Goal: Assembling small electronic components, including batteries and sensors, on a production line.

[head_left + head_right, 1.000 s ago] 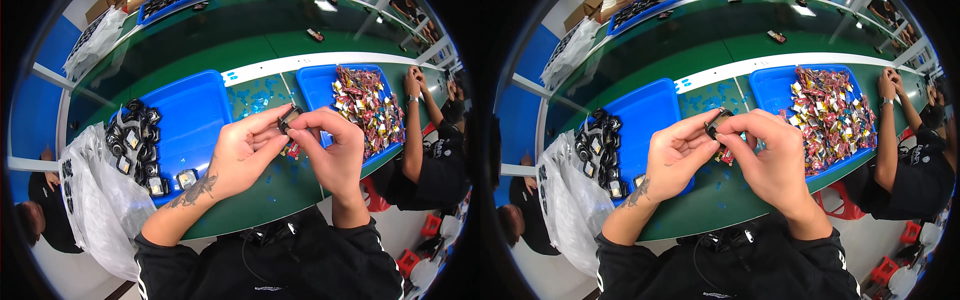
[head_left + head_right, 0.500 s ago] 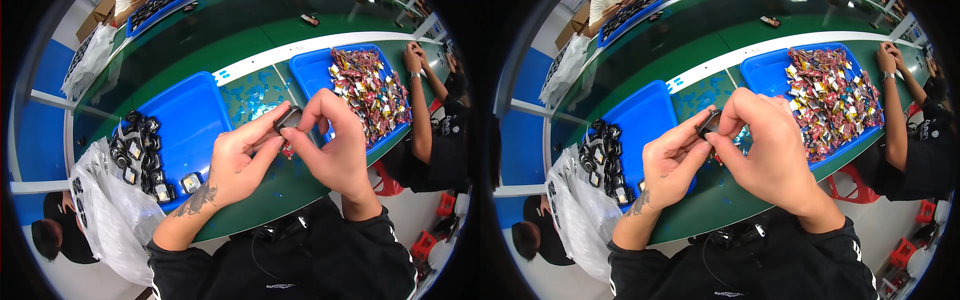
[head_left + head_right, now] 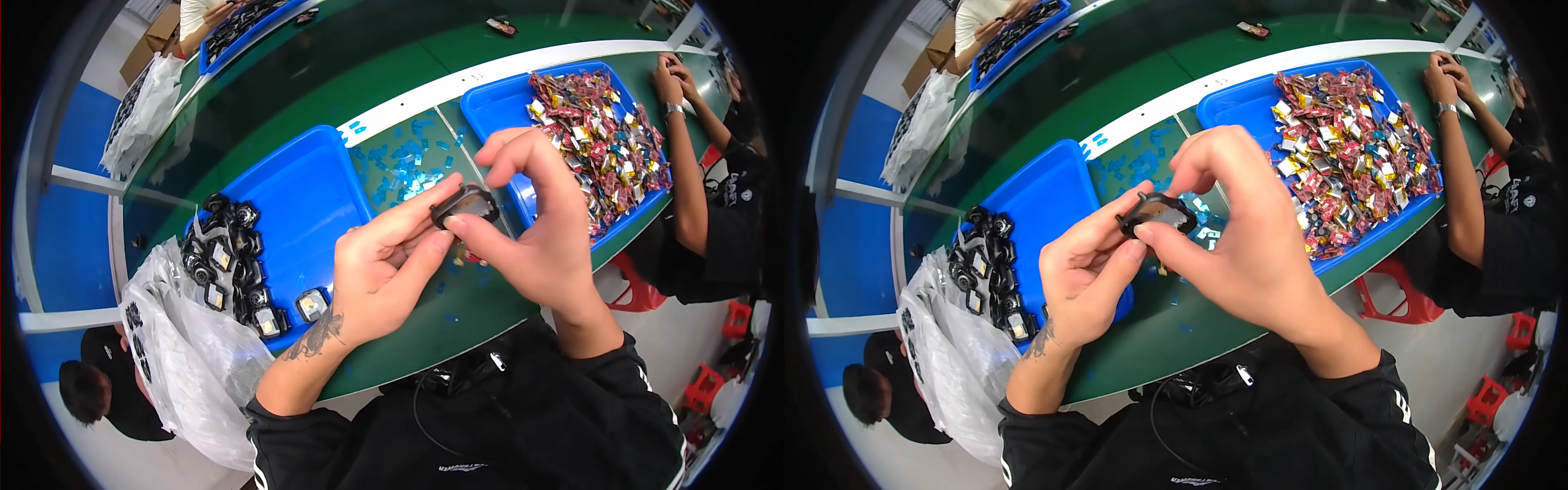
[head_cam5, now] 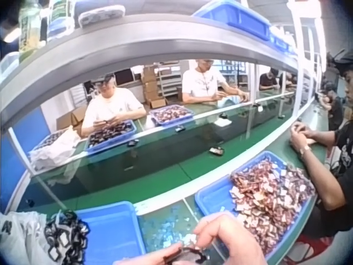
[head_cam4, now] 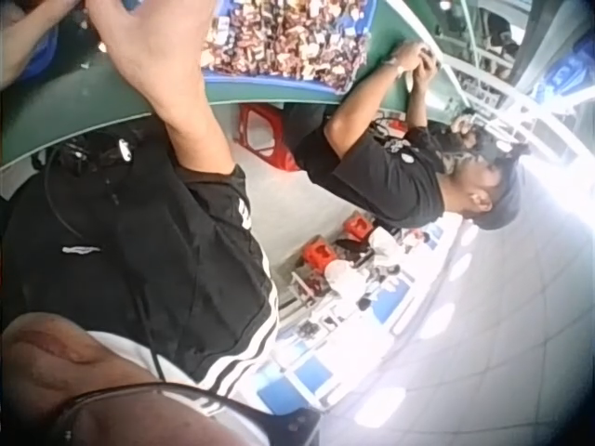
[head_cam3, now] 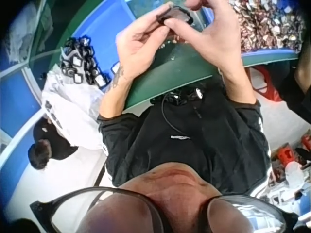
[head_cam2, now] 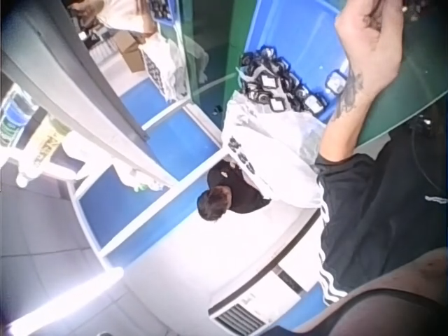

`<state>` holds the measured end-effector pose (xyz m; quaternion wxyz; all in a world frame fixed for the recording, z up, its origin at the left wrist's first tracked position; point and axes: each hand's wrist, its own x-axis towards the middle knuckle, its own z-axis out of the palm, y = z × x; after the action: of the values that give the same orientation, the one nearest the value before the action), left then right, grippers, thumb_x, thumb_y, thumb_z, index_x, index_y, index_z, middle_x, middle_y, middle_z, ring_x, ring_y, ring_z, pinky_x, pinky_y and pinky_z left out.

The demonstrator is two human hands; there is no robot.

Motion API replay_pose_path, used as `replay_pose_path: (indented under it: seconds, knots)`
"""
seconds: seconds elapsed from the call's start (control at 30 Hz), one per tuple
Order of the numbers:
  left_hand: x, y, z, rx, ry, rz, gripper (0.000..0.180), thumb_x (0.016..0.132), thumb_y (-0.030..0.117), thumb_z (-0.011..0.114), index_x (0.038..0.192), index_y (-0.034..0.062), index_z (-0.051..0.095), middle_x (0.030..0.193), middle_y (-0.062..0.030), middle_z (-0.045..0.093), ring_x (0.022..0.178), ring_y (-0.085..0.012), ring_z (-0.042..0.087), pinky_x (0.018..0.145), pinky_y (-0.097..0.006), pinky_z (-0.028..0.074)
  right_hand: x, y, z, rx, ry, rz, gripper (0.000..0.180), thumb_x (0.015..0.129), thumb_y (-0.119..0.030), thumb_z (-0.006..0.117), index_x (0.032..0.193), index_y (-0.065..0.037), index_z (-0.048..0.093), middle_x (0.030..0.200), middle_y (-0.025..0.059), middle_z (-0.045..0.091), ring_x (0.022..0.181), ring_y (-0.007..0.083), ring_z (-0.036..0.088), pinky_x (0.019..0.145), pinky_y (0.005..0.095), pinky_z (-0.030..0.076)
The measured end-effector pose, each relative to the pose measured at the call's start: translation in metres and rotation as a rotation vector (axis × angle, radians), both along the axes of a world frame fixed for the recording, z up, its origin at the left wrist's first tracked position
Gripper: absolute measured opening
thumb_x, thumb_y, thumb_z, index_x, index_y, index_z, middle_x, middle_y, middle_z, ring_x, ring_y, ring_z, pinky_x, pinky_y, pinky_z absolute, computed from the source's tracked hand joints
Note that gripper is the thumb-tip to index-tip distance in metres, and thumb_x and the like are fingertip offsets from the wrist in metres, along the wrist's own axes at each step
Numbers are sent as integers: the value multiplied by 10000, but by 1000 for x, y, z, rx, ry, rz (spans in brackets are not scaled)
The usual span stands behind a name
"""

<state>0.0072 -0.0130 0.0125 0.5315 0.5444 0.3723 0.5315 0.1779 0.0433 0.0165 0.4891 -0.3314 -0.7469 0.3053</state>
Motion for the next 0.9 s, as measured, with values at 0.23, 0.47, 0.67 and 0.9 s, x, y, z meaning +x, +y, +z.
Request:
replay_pose_path:
  seconds: [0.23,0.47,0.67,0.9]
  knots:
    - [1,3,16,-84,-148,148,503,950,-43,501,1429,-65,351,1240,-195,598,1118,-217,614,935,-351,540,19,-16,7,113,16,75,414,658,-142,858,986,1,649,952,119,611,876,237,594,768,329,473]
    - [-3,-2,16,12,-102,150,351,967,-36,485,1311,-15,552,1204,-114,600,1033,-156,618,904,-273,499,10,-18,7,150,-98,23,209,673,53,781,853,7,685,838,98,639,743,210,632,676,291,491]
    - [-9,-1,19,54,71,67,290,953,-70,472,1211,-80,604,1229,-181,570,1116,-240,606,924,-332,558,7,-16,0,-349,354,178,176,742,72,730,899,30,661,894,120,628,797,191,625,720,267,488]
    - [-8,-1,20,-60,-51,67,300,939,-78,501,1223,-79,600,1224,-157,573,1092,-211,612,920,-318,552,11,-6,10,355,-235,59,293,709,8,779,989,-39,707,850,62,613,743,174,593,648,281,468]
